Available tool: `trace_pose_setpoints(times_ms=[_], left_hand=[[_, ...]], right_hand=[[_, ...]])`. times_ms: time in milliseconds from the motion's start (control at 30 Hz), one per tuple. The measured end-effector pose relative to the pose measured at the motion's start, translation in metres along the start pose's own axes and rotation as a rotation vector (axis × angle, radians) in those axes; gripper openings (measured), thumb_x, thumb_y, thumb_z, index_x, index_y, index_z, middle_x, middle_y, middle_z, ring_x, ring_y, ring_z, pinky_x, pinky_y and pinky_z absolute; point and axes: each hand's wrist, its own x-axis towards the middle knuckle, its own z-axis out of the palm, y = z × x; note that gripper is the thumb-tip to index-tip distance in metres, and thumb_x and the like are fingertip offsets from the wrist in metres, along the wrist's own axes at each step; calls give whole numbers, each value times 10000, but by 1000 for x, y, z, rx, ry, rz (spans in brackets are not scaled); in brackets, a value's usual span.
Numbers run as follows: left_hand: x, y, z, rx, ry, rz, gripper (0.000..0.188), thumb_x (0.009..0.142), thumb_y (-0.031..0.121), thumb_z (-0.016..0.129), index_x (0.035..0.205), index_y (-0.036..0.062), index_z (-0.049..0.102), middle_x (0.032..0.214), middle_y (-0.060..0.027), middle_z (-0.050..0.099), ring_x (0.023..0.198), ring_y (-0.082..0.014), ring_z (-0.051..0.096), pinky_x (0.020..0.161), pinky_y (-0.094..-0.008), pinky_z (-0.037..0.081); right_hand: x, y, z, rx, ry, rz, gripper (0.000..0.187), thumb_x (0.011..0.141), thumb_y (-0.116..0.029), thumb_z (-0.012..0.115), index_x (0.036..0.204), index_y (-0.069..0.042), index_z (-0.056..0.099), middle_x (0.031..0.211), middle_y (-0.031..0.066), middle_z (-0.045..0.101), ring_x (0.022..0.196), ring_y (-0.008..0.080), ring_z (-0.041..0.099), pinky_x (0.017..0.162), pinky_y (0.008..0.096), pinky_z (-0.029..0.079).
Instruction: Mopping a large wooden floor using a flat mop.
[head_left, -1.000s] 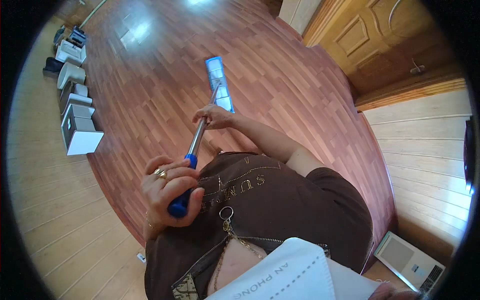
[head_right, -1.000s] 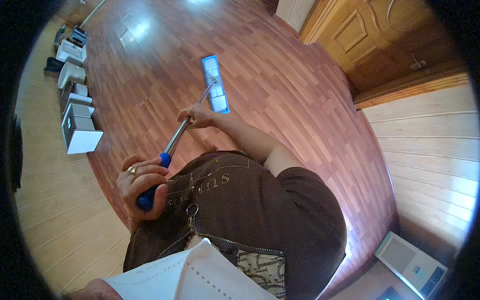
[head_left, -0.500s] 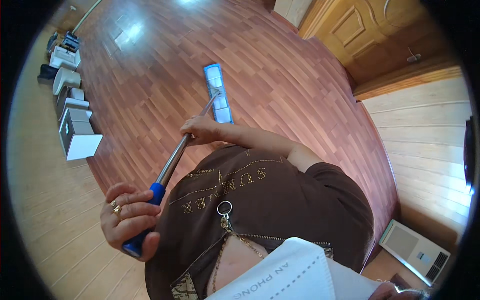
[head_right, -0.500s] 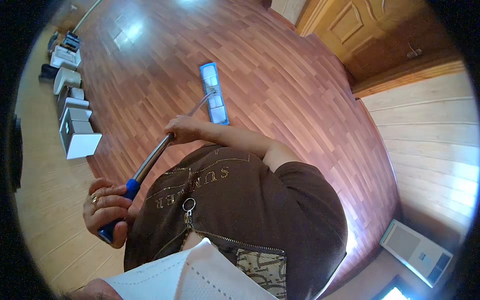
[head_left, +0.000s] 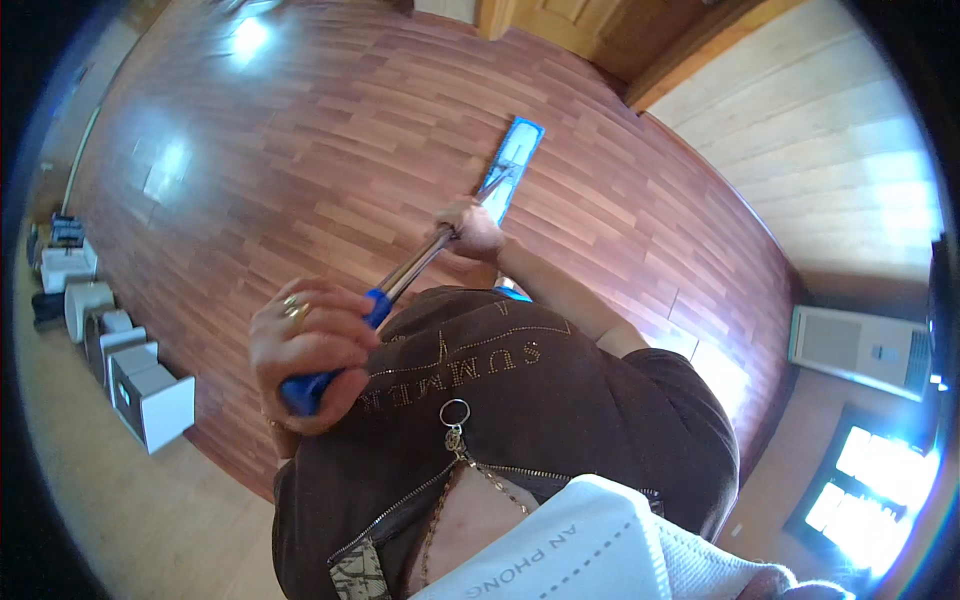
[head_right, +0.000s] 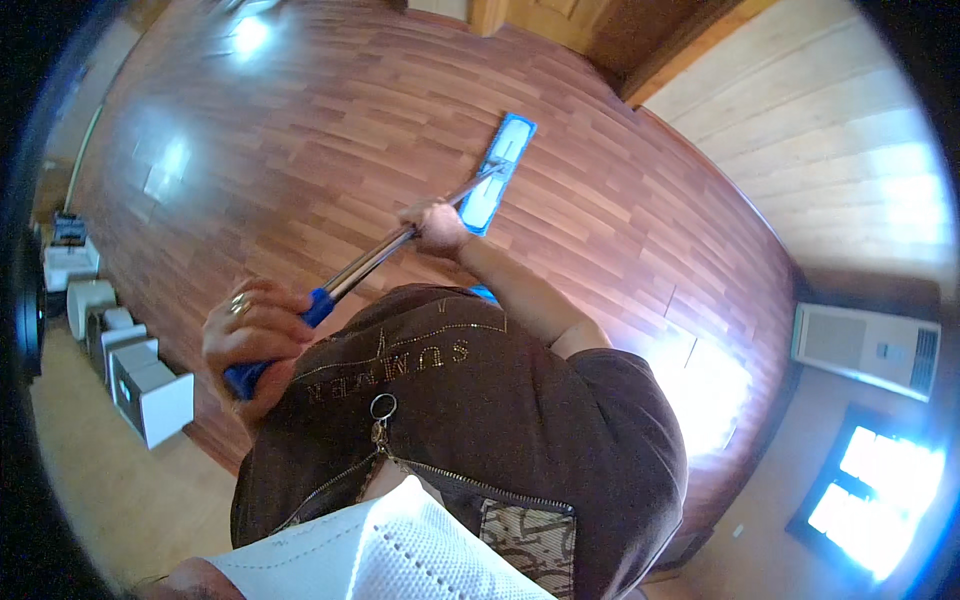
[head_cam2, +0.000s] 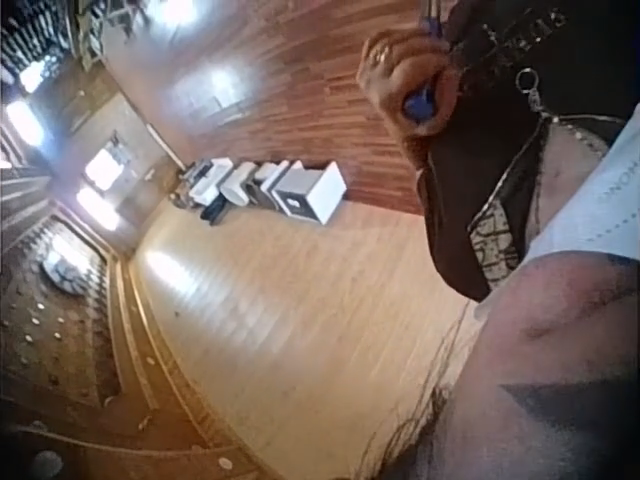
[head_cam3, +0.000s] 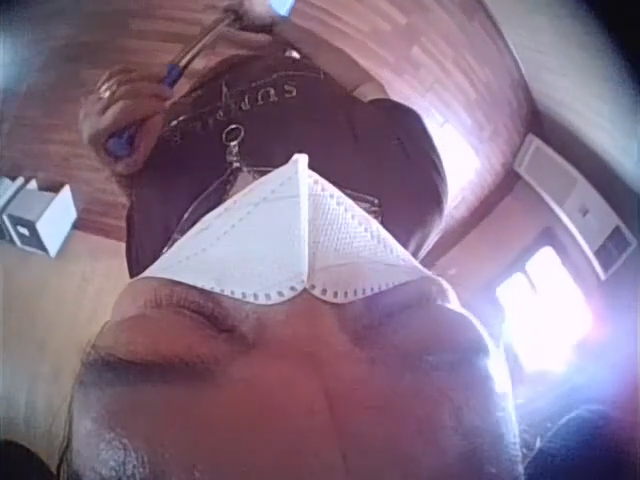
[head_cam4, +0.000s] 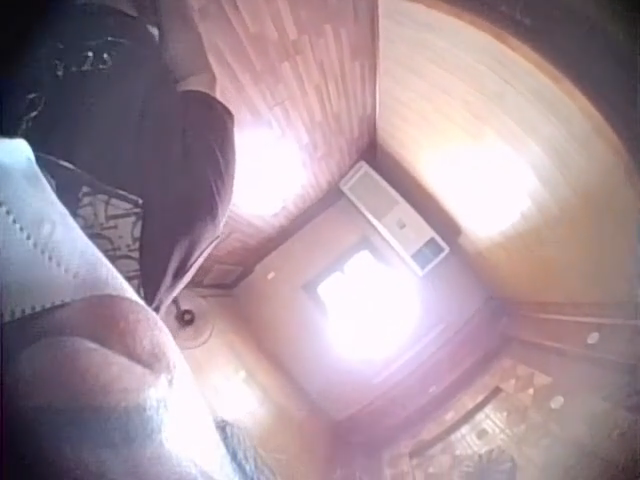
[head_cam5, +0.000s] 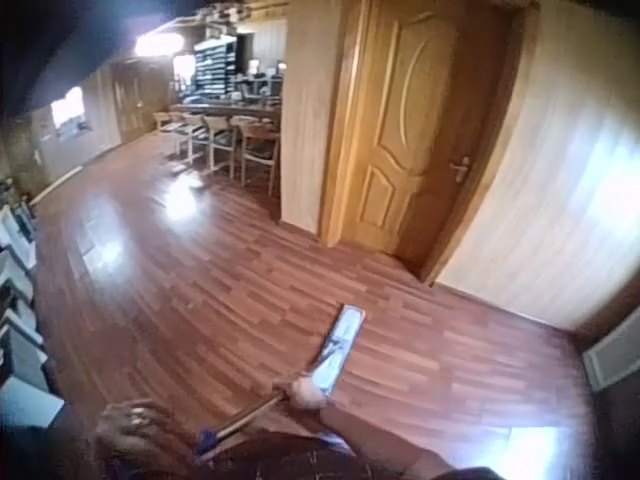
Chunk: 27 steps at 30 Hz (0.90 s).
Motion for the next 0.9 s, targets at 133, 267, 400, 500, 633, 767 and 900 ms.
trace_pose_setpoints(times_ms=[133,267,400,500,633,767,900], left_hand=[[24,-35,22,-60,-104,-31,147,656,80,712,784,113,648,858,-56,703,934,-257,687,842,-387,458],[39,-69,52,-176,-199,11,132,688,48,704,791,101,640,870,-49,704,970,-268,682,817,-370,451],[55,-92,64,-355,-273,2,94,725,27,686,792,59,629,846,-66,700,956,-274,685,823,-365,471],[65,-111,70,-592,-324,-15,96,742,-13,672,822,31,643,817,-107,694,859,-271,696,932,-402,504],[71,-125,70,-671,-425,-85,90,760,4,683,843,27,658,872,-102,695,930,-291,673,882,-395,508],[73,-119,70,-733,-533,-223,49,774,15,650,814,18,622,901,-123,691,1000,-278,647,998,-458,442],[74,-121,70,-709,-569,-180,41,807,50,663,823,23,635,934,-120,690,1064,-272,619,944,-406,455]], right_hand=[[-40,31,-24,40,57,331,139,657,-172,677,780,-135,623,698,95,644,755,330,644,778,469,472],[-90,62,-29,-147,207,489,133,696,-224,695,733,-118,623,698,121,634,738,362,623,752,514,452],[-113,35,-49,-131,327,594,231,711,-260,714,670,-78,578,680,159,594,701,377,593,635,474,454],[-134,32,-39,-197,354,716,263,747,-258,695,642,-61,555,681,166,583,705,381,591,618,478,450],[-157,18,-29,-187,416,743,129,700,-165,639,678,-71,552,686,170,570,710,394,580,626,501,441],[-184,12,-17,-276,321,902,100,696,-188,642,750,-110,608,722,145,618,752,379,599,712,479,443],[-191,14,-13,-303,312,887,115,709,-203,646,771,-109,623,785,135,643,811,348,615,795,477,413]])
